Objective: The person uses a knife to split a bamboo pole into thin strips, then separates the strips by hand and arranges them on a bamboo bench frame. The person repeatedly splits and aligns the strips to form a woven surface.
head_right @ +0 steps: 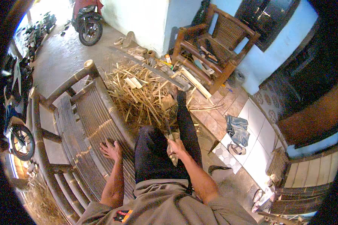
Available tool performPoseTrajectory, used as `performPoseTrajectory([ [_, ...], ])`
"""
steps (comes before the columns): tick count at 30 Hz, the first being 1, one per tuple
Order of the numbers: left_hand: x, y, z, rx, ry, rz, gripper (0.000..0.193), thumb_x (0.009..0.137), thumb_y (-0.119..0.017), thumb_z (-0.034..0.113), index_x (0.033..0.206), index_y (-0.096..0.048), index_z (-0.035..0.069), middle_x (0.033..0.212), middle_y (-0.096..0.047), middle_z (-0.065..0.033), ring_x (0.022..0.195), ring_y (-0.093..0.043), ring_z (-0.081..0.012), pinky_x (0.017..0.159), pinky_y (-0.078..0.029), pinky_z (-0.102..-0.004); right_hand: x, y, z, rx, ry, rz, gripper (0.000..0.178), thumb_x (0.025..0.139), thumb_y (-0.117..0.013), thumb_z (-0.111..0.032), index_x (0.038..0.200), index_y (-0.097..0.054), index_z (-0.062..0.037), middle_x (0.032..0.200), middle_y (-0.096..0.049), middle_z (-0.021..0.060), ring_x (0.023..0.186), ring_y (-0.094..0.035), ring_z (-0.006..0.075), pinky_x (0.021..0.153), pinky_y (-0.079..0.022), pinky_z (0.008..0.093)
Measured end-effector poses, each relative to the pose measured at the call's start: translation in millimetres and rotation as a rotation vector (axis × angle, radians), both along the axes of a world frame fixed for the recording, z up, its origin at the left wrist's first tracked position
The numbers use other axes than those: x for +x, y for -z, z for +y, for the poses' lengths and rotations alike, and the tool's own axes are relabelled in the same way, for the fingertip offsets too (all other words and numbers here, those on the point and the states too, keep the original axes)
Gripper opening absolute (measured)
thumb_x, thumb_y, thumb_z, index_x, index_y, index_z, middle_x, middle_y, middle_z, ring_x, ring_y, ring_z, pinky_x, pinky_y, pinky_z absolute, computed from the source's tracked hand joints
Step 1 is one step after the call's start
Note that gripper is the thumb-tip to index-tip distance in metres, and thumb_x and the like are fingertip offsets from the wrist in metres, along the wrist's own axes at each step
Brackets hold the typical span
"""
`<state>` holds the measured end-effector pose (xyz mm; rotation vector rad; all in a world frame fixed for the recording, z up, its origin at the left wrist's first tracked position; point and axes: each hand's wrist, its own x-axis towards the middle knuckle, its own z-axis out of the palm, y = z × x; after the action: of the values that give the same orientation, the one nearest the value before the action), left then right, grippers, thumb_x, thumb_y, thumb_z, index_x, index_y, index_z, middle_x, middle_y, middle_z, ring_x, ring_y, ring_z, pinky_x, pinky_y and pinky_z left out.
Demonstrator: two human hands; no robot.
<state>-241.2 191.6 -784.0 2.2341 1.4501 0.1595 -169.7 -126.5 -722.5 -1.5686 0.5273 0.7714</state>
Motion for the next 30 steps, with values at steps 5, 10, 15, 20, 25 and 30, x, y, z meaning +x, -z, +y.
performPoseTrajectory([
  [5,-19,8,8,0.186,0.144,-0.118,0.068,0.082,-0.069,0.036,0.144,-0.050,0.015,0.156,-0.036,-0.0163,0.145,-0.028,-0.0413,0.115,-0.025,-0.0583,-25,6,-4,-0.003,0.086,-0.043,0.022,0.096,-0.061,-0.024,0.084,-0.059,-0.0052,0.066,-0.061,0.0061,0.051,-0.059,0.0179,0.045,-0.049,0.0347],
  [10,-20,9,4,0.191,0.102,-0.189,0.059,0.084,-0.067,0.035,0.138,-0.056,0.014,0.153,-0.037,-0.0192,0.144,-0.028,-0.0428,0.116,-0.025,-0.0561,-44,16,-15,-0.010,0.057,-0.130,0.026,0.093,-0.065,-0.028,0.099,-0.068,-0.0031,0.080,-0.067,0.0065,0.063,-0.065,0.0176,0.055,-0.052,0.0322],
  [15,-43,-1,19,0.186,0.049,-0.289,0.046,0.089,-0.064,0.025,0.132,-0.059,0.010,0.142,-0.046,-0.0230,0.134,-0.040,-0.0438,0.109,-0.038,-0.0527,-46,23,-26,0.059,0.045,-0.073,0.028,0.095,-0.062,-0.031,0.099,-0.066,-0.0035,0.074,-0.063,0.0048,0.054,-0.060,0.0165,0.048,-0.049,0.0294],
  [20,-118,-14,39,0.404,-0.124,-0.155,0.031,0.088,-0.066,0.022,0.114,-0.062,0.006,0.117,-0.055,-0.0182,0.113,-0.052,-0.0395,0.093,-0.046,-0.0532,-44,30,-29,-0.008,-0.033,-0.066,0.026,0.096,-0.062,-0.031,0.101,-0.067,-0.0057,0.080,-0.065,0.0042,0.061,-0.062,0.0150,0.053,-0.050,0.0299],
  [25,-181,-19,31,0.295,-0.151,0.148,0.043,0.085,-0.073,0.028,0.116,-0.055,0.006,0.115,-0.055,-0.0172,0.112,-0.053,-0.0403,0.092,-0.047,-0.0502,-45,33,-37,0.037,-0.020,-0.016,0.028,0.097,-0.059,-0.033,0.097,-0.066,-0.0060,0.079,-0.065,0.0040,0.060,-0.062,0.0156,0.052,-0.050,0.0306],
  [30,-199,-8,34,0.344,-0.047,0.198,0.035,0.088,-0.069,0.028,0.110,-0.052,0.006,0.107,-0.057,-0.0142,0.106,-0.058,-0.0355,0.085,-0.051,-0.0497,-49,37,-49,0.056,-0.005,-0.004,0.031,0.096,-0.061,-0.036,0.098,-0.064,-0.0057,0.074,-0.060,0.0050,0.056,-0.058,0.0174,0.049,-0.048,0.0322],
])
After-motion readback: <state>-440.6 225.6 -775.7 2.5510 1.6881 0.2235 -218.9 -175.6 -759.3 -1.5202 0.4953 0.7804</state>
